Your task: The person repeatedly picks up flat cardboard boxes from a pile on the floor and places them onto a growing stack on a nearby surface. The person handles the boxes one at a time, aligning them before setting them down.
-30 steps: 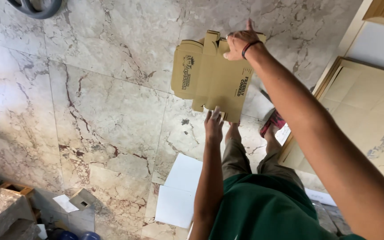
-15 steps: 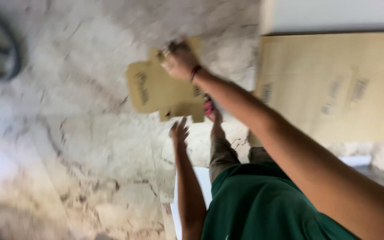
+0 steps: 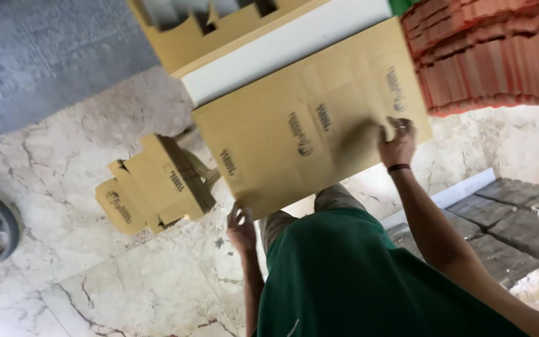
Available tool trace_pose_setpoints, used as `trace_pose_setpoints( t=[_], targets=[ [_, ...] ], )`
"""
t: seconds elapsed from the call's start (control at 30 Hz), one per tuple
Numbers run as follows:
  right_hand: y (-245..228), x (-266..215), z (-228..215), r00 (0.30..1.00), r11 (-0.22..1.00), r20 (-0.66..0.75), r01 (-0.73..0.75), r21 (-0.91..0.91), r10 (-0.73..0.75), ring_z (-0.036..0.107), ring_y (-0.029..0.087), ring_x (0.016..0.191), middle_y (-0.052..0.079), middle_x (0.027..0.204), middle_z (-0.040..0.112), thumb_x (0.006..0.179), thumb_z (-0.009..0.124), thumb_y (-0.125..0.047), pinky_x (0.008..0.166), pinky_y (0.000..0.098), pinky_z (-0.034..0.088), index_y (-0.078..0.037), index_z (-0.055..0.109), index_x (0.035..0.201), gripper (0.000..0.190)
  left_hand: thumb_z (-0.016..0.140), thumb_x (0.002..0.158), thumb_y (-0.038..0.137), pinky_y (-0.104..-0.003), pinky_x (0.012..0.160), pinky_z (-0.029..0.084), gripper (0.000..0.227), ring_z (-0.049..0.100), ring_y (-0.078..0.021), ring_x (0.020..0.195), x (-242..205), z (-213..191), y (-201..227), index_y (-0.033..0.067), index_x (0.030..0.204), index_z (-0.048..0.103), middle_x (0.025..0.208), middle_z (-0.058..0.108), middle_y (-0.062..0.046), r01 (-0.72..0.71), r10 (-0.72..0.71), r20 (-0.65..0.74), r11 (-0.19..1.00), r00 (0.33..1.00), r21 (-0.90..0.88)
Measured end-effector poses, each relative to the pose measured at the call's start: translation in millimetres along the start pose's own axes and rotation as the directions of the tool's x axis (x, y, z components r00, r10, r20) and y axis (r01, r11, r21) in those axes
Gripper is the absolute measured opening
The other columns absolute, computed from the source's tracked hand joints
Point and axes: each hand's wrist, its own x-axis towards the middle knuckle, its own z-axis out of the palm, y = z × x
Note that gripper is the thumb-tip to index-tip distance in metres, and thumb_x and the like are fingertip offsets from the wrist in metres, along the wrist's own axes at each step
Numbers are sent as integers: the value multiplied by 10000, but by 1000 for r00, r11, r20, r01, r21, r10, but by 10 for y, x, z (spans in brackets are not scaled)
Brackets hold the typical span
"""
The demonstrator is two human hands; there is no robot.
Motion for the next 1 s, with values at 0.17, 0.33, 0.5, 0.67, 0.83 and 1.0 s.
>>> trace_pose_setpoints(
  t=[0.17, 0.33, 0.5, 0.67, 0.83, 1.0],
  targets=[
    [1887, -201, 303, 724, 707, 78, -636, -309, 686, 571, 356, 1078, 6, 1217, 565, 934, 744, -509, 865, 583, 578, -184, 770, 1102, 366, 757, 865, 334, -426, 952, 572, 254, 712, -270, 1076, 15, -14, 527, 338, 1119, 760, 1134, 761, 8, 201, -203, -33, 918, 979, 342],
    [2080, -201, 344, 720, 761, 247, -622, -185, 649, 688, 354, 946, 59, 978, 644, 870, 765, -494, 849, 510, 605, -246, 779, 991, 276, 683, 872, 425, -414, 997, 535, 259, 683, -246, 1154, 199, 225, 255, 404, 1120, 754, 1133, 757, 62, 274, -241, -133, 802, 961, 531],
    [1959, -130, 199, 846, 904, 344, -427, -19, 407, 728, 158, 714, 40, 785, 768, 800, 856, -365, 606, 337, 566, -174, 851, 966, 253, 549, 828, 389, -505, 730, 502, 326, 699, -396, 953, 228, 250, 613, 255, 1006, 788, 1037, 754, -150, 362, -339, -171, 653, 925, 665],
    [2173, -228, 316, 825, 856, 282, -516, 24, 490, 683, 57, 752, -62, 787, 737, 772, 976, -244, 797, 230, 556, -198, 749, 783, 231, 583, 947, 382, -510, 796, 604, 752, 515, -343, 1301, 770, 596, 1098, 250, 1611, 255, 1552, 433, -164, -71, 14, 91, 739, 996, 670],
    [2006, -16, 241, 519, 353, 436, -842, 407, 735, 564, 40, 717, -68, 728, 633, 773, 921, -1, 678, 268, 597, -100, 597, 780, 338, 775, 914, 326, -509, 1095, 354, 818, 333, -346, 1397, 2133, 841, 1382, 106, 1544, 301, 1571, 315, -128, -561, 408, 408, 400, 817, 725],
    [2297, -167, 288, 547, 392, 410, -826, 404, 730, 598, 64, 763, -14, 730, 644, 695, 849, 97, 692, 298, 675, -26, 619, 808, 284, 772, 887, 166, -365, 895, 519, 714, 563, -226, 1086, 2583, 750, 1882, 186, 1521, 444, 1262, 603, -71, -558, 122, 577, 472, 808, 682]
  ],
)
